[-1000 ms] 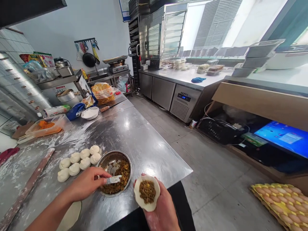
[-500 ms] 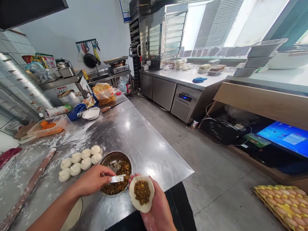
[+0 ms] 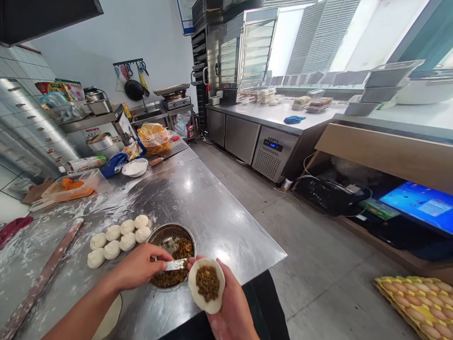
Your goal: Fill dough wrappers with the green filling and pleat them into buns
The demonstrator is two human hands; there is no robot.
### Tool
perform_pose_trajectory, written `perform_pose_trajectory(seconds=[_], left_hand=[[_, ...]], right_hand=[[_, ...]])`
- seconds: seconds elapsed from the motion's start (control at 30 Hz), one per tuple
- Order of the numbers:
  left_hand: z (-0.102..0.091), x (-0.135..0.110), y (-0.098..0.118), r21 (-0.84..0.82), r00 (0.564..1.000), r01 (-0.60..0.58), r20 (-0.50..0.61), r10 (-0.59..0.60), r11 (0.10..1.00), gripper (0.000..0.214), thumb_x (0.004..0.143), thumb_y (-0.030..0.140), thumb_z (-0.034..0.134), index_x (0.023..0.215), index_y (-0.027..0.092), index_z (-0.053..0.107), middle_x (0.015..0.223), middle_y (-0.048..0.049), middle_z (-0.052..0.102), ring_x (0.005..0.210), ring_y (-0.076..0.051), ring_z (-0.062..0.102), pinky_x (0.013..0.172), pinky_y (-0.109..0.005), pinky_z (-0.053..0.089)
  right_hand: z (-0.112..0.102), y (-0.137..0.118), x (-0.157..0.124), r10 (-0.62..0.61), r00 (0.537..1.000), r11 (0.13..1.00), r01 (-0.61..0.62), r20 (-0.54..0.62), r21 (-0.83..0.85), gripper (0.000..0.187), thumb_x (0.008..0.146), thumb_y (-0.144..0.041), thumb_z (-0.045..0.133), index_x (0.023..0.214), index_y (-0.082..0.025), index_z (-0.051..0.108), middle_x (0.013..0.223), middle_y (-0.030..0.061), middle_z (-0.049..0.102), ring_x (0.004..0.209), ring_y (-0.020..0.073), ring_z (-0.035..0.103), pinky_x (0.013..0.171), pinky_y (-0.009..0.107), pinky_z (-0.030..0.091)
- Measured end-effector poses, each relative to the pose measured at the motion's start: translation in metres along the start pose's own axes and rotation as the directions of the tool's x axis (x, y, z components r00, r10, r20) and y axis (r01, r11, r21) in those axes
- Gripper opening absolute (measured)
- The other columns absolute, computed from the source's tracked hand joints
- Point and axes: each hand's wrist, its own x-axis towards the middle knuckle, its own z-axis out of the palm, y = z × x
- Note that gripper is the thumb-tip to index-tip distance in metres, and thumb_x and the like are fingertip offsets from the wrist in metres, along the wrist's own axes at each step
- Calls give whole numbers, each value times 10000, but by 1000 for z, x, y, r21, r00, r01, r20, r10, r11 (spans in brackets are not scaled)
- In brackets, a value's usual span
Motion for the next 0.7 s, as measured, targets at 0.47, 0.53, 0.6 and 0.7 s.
perform_pose_trajectory(seconds=[0.47, 0.53, 0.6, 0.7], left_hand=[[12, -28, -10, -45, 977, -81, -200, 70, 996, 372, 976, 425, 576, 1254, 246, 745, 1064, -67, 752, 899, -193, 696, 780, -281, 558], [32, -41, -8, 183, 889, -241, -353, 292, 953, 364, 1024, 363, 523, 1336, 317, 705, 1239, -61, 726, 1110, -203, 695, 924, -289, 572], [56, -50, -11, 435, 744, -344, -414, 524, 832, 457, 1026, 204, 489, 1423, 374, 639, 1262, -49, 715, 1133, -172, 704, 943, -258, 577], [85, -56, -20, 686, 553, -294, -446, 704, 666, 634, 966, 18, 483, 1449, 408, 610, 1166, -38, 741, 1029, -141, 745, 911, -215, 587]], right_hand=[[13, -6, 10, -85, 995, 979, 93, -50, 181, 158, 899, -268, 659, 947, -145, 746, 870, 86, 790, 815, 236, 740, 731, 341, 611], [20, 1, 9, -81, 996, 981, 73, 35, 180, 176, 903, -300, 677, 937, -145, 754, 890, 87, 790, 789, 211, 720, 713, 307, 590], [26, 7, 7, -76, 989, 979, 50, 126, 198, 235, 910, -364, 688, 961, -147, 763, 903, 85, 786, 799, 210, 710, 734, 305, 578], [32, 12, 1, -78, 977, 978, 36, 200, 206, 334, 921, -465, 679, 1009, -155, 769, 946, 96, 784, 892, 245, 718, 821, 339, 573]])
